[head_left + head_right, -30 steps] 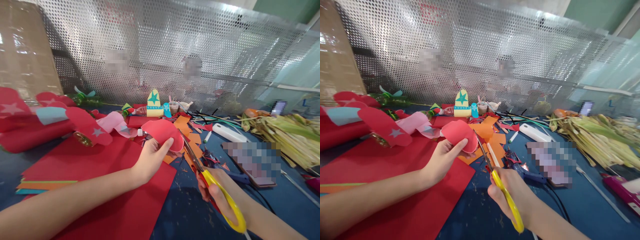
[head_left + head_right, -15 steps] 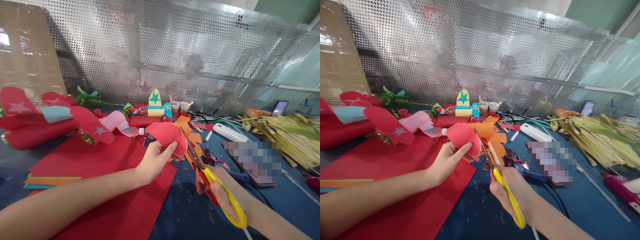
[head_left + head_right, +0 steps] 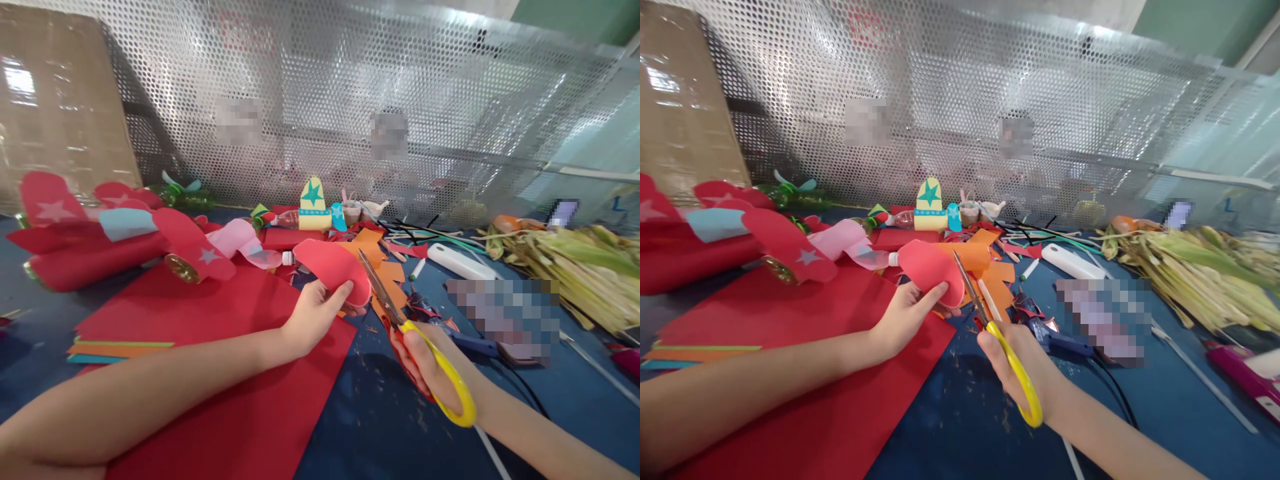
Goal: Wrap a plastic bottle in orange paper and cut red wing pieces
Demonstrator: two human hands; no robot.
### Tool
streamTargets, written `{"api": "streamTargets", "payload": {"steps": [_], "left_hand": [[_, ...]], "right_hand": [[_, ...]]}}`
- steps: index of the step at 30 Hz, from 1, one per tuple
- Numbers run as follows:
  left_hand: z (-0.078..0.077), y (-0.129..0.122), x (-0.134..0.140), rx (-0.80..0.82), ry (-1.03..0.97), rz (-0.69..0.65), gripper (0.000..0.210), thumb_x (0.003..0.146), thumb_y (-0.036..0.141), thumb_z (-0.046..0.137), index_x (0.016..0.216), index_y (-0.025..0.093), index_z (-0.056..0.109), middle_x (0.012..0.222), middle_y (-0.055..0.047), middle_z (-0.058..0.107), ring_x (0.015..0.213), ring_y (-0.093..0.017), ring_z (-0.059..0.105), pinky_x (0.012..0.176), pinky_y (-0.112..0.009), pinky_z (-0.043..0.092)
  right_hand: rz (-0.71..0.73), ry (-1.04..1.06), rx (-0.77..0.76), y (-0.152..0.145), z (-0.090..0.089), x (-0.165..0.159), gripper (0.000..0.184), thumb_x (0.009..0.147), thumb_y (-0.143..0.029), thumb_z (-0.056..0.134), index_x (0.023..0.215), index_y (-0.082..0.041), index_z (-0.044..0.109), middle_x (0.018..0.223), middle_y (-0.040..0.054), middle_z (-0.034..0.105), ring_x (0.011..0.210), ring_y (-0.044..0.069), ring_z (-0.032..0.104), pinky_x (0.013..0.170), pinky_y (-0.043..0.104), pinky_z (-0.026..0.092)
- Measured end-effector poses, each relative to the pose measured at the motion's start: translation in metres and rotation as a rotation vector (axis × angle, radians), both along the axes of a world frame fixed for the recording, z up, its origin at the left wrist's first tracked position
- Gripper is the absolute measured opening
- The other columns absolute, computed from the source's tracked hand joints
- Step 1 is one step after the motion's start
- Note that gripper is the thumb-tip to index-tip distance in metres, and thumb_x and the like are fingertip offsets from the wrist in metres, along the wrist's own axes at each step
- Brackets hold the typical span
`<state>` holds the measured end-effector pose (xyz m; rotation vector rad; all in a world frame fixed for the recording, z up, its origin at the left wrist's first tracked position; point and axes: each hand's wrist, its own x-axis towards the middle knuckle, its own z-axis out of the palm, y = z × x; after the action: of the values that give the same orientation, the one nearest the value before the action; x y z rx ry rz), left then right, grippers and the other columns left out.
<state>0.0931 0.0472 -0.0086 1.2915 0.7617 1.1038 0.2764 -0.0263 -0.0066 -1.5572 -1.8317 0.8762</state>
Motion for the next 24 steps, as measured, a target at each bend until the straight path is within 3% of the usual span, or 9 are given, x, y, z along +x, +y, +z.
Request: {"api": "streamTargets", "payload": {"steps": [4, 7, 10, 17, 21, 24], "left_hand": [[-0.005, 0.002, 0.002, -0.102, -0.073, -0.067, 0.026, 0.070, 0.041, 0.064, 0.066, 0.015, 0.064, 0.061, -0.007, 0.072, 0.062, -0.022, 0.070, 0.066, -0.030, 0.055], [-0.009, 0.007, 0.003, -0.176, -0.130, -0.080, 0.022, 0.067, 0.036, 0.053, 0.057, 0.017, 0.059, 0.056, -0.005, 0.069, 0.060, -0.022, 0.068, 0.066, -0.032, 0.054], [-0.013, 0.010, 0.003, -0.192, -0.142, -0.052, 0.019, 0.064, 0.035, 0.047, 0.056, 0.019, 0.054, 0.055, -0.003, 0.066, 0.057, -0.020, 0.066, 0.065, -0.032, 0.053], [-0.010, 0.009, 0.003, -0.145, -0.151, -0.015, 0.018, 0.065, 0.035, 0.047, 0.061, 0.019, 0.054, 0.054, -0.002, 0.062, 0.058, -0.020, 0.063, 0.065, -0.031, 0.051], [-0.012, 0.005, 0.001, -0.090, -0.118, 0.004, 0.025, 0.071, 0.038, 0.050, 0.065, 0.016, 0.060, 0.062, -0.003, 0.063, 0.060, -0.018, 0.058, 0.065, -0.030, 0.049], [-0.011, -0.003, -0.002, -0.024, -0.013, 0.020, 0.030, 0.079, 0.043, 0.054, 0.067, 0.016, 0.063, 0.066, -0.003, 0.063, 0.069, -0.019, 0.058, 0.073, -0.029, 0.048]], "right_hand": [[-0.051, 0.092, -0.105, 0.006, -0.010, 0.000, 0.055, 0.088, -0.072, 0.025, 0.068, -0.024, 0.044, 0.048, -0.0032, 0.047, 0.041, 0.016, 0.055, 0.042, 0.027, 0.045], [-0.019, 0.173, -0.134, 0.012, -0.007, 0.003, 0.050, 0.084, -0.070, 0.042, 0.086, -0.022, 0.053, 0.068, 0.0012, 0.062, 0.065, 0.020, 0.066, 0.058, 0.030, 0.053], [0.043, 0.147, -0.180, 0.016, 0.000, 0.005, 0.045, 0.083, -0.061, 0.053, 0.100, -0.019, 0.057, 0.085, 0.0057, 0.068, 0.080, 0.023, 0.068, 0.067, 0.034, 0.055], [0.056, 0.078, -0.155, 0.016, 0.002, 0.003, 0.038, 0.083, -0.044, 0.053, 0.109, -0.017, 0.061, 0.090, 0.0082, 0.072, 0.085, 0.025, 0.070, 0.072, 0.036, 0.054], [0.040, 0.008, -0.125, 0.014, 0.005, 0.000, 0.035, 0.080, -0.043, 0.055, 0.102, -0.017, 0.061, 0.082, 0.0072, 0.072, 0.075, 0.025, 0.070, 0.068, 0.037, 0.054], [0.009, 0.117, -0.156, 0.013, 0.003, -0.001, 0.039, 0.076, -0.042, 0.062, 0.106, -0.018, 0.056, 0.081, 0.0055, 0.071, 0.076, 0.024, 0.069, 0.070, 0.037, 0.054]]}}
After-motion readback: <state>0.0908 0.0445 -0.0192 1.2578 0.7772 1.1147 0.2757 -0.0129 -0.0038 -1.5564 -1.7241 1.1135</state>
